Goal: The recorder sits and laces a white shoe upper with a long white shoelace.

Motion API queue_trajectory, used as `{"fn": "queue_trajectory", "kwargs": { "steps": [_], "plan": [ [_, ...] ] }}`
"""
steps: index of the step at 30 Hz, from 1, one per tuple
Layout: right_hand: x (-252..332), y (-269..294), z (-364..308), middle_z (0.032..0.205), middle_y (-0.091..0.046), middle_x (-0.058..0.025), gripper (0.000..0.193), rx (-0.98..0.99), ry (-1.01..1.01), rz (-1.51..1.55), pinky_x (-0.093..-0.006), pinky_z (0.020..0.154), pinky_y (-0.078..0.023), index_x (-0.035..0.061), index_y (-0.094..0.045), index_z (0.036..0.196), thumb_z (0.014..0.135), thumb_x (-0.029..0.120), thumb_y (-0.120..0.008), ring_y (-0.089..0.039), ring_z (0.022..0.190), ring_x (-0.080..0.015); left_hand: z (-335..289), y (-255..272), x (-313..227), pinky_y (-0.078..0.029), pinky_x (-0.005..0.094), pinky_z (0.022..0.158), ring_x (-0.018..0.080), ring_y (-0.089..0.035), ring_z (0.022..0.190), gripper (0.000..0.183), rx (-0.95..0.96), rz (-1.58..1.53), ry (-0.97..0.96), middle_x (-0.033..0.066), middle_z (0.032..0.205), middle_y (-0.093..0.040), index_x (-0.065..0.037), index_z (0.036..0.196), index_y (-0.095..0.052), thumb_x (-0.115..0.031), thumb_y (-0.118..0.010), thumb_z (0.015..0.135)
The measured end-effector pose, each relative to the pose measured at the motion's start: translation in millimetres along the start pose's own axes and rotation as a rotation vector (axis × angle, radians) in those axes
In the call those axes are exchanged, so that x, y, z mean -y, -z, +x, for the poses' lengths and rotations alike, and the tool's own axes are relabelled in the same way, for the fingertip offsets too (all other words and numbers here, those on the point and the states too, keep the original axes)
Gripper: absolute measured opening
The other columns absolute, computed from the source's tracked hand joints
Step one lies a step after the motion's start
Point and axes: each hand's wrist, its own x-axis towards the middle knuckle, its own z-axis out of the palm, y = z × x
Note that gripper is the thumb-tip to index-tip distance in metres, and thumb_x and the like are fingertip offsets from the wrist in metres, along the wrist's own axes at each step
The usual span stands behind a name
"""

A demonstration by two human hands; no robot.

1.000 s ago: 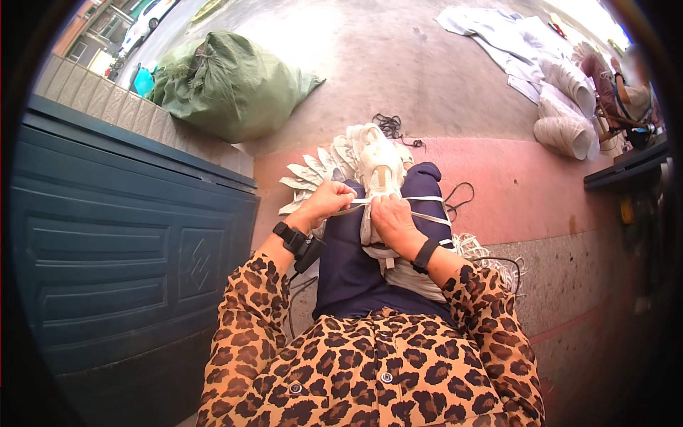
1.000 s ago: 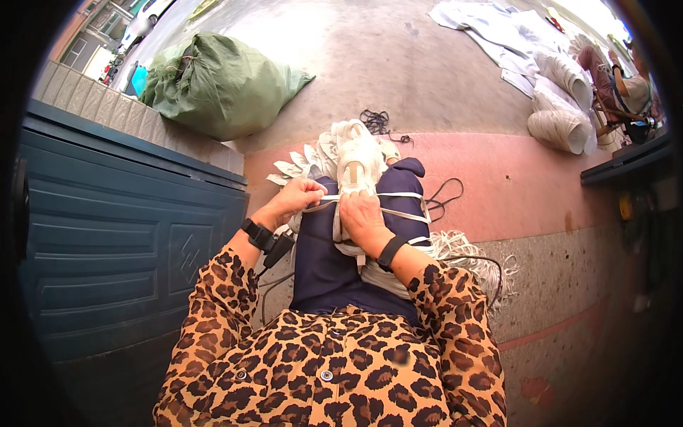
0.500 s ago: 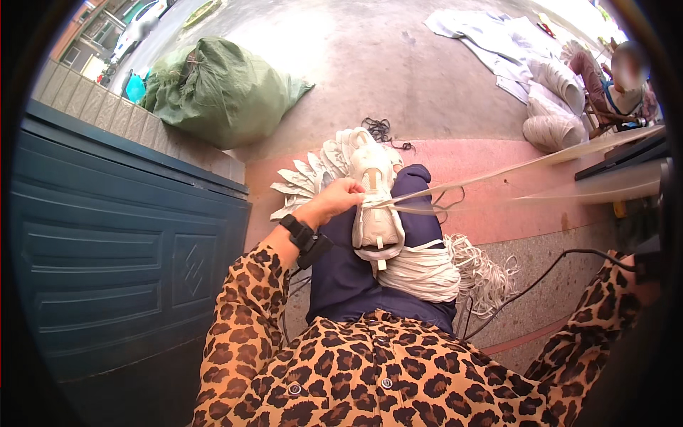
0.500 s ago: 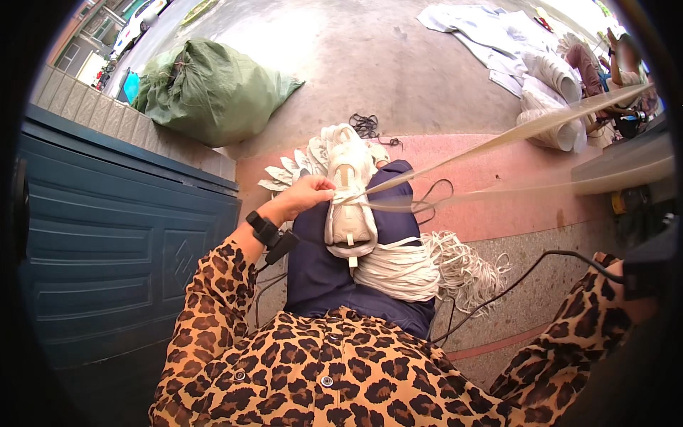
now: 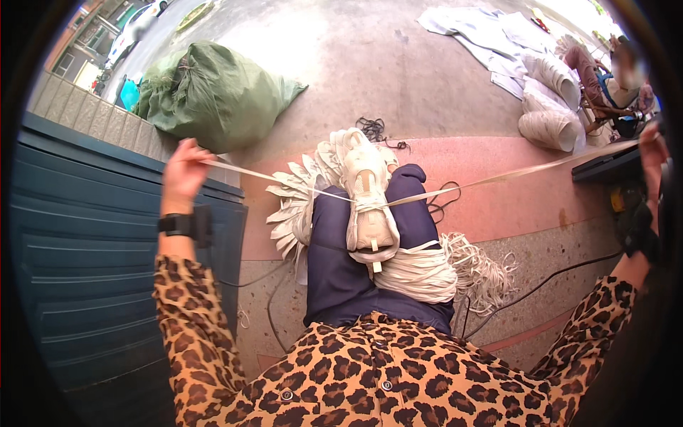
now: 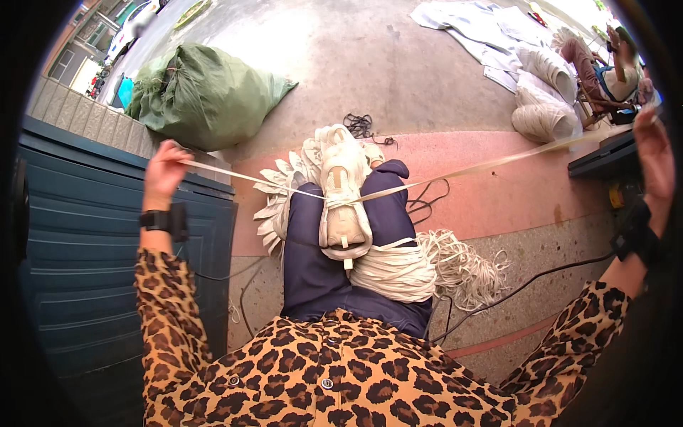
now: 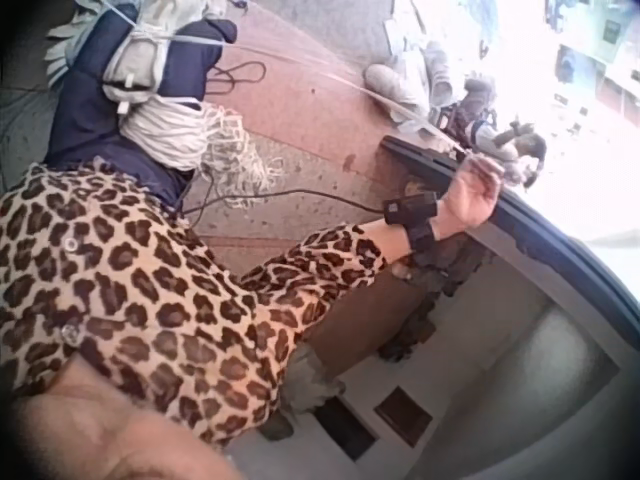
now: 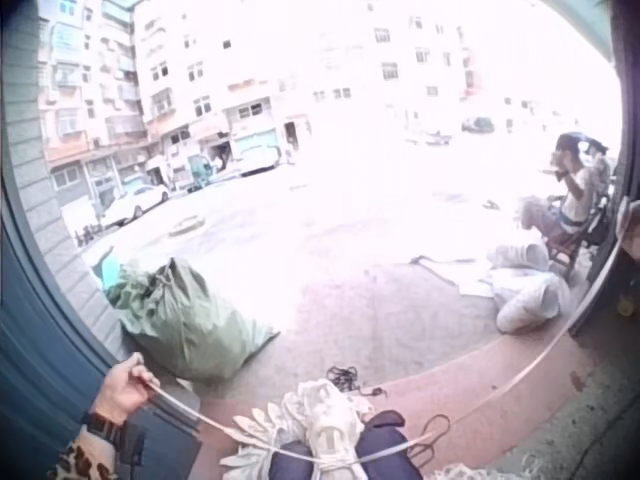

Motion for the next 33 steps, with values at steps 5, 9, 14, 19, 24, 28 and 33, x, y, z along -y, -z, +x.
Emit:
{"fn": "queue_trajectory", "kwargs": {
  "steps": [5,9,14,19,24,28,33],
  "plan": [
    [-99.7,103.2,40.1,0.075,-0.046,-0.0019,0.014,0.596,-0.364,-0.053,-0.0255,0.061,-0.037,0.0044,-0.046,0.077,0.089,0.012,-0.044,-0.042,0.067,-0.0109,-65.2,82.2,-112.7,-0.035,0.0301,0.051,0.0125,-0.037,0.044,0.012,-0.778,0.295,-0.334,-0.0024,0.051,-0.034,-0.008,0.078,-0.039,-0.009,-0.044,0.089],
    [-224.1,87.6,-42.2,0.064,-0.045,0.0052,0.014,0.571,-0.206,-0.717,-0.0203,0.052,-0.034,0.0068,-0.056,0.096,0.089,0.018,-0.051,-0.039,0.055,-0.0059,-46.6,71.9,-49.0,-0.035,0.0281,0.049,0.0093,-0.037,0.043,0.021,-0.748,0.340,-0.079,-0.0041,0.051,-0.036,-0.014,0.069,-0.040,-0.012,-0.050,0.087],
    [-330.5,56.3,-182.0,0.068,-0.061,-0.0035,0.014,1.145,-0.430,-0.984,-0.0254,0.060,-0.046,0.0003,-0.062,0.087,0.083,0.010,-0.053,-0.055,0.064,-0.0113,-13.7,16.8,118.2,-0.039,0.0239,0.049,0.0067,-0.043,0.051,0.014,-0.317,0.465,0.247,-0.0045,0.060,-0.043,-0.006,0.094,-0.053,-0.015,-0.057,0.084],
    [-384.5,54.6,-209.8,0.084,-0.061,-0.0125,0.014,1.316,0.276,-1.180,-0.0366,0.072,-0.044,-0.0003,-0.058,0.078,0.081,0.012,-0.052,-0.055,0.080,-0.0327,-17.0,-27.7,215.3,-0.039,0.0223,0.053,0.0056,-0.044,0.054,0.021,-0.080,0.637,0.527,-0.0050,0.062,-0.046,-0.005,0.092,-0.058,-0.026,-0.053,0.088],
    [-405.6,52.2,-209.5,0.089,-0.060,-0.0090,0.012,1.199,0.476,-1.324,-0.0373,0.077,-0.040,0.0028,-0.058,0.076,0.081,0.010,-0.050,-0.051,0.090,-0.0276,-27.9,-40.7,243.7,-0.043,0.0193,0.073,0.0053,-0.053,0.081,0.024,0.140,1.341,0.347,0.0036,0.090,-0.063,0.001,0.101,-0.062,-0.014,-0.051,0.087],
    [-411.0,46.8,-214.2,0.090,-0.059,-0.0071,0.011,1.198,0.488,-1.435,-0.0376,0.078,-0.039,0.0041,-0.059,0.077,0.079,0.011,-0.051,-0.051,0.090,-0.0253,-36.3,-35.2,247.2,-0.042,0.0198,0.069,0.0055,-0.053,0.077,0.023,0.087,1.326,0.249,0.0031,0.084,-0.063,0.002,0.100,-0.062,-0.012,-0.052,0.085],
    [-407.9,41.7,-214.9,0.085,-0.058,-0.0034,0.012,1.318,0.758,-1.540,-0.0354,0.074,-0.039,0.0106,-0.062,0.081,0.072,0.014,-0.055,-0.051,0.087,-0.0220,-42.3,-26.3,258.6,-0.041,0.0239,0.058,0.0072,-0.051,0.064,0.023,-0.126,1.302,0.244,0.0011,0.072,-0.061,0.003,0.096,-0.062,-0.015,-0.055,0.083]
  ]
}}
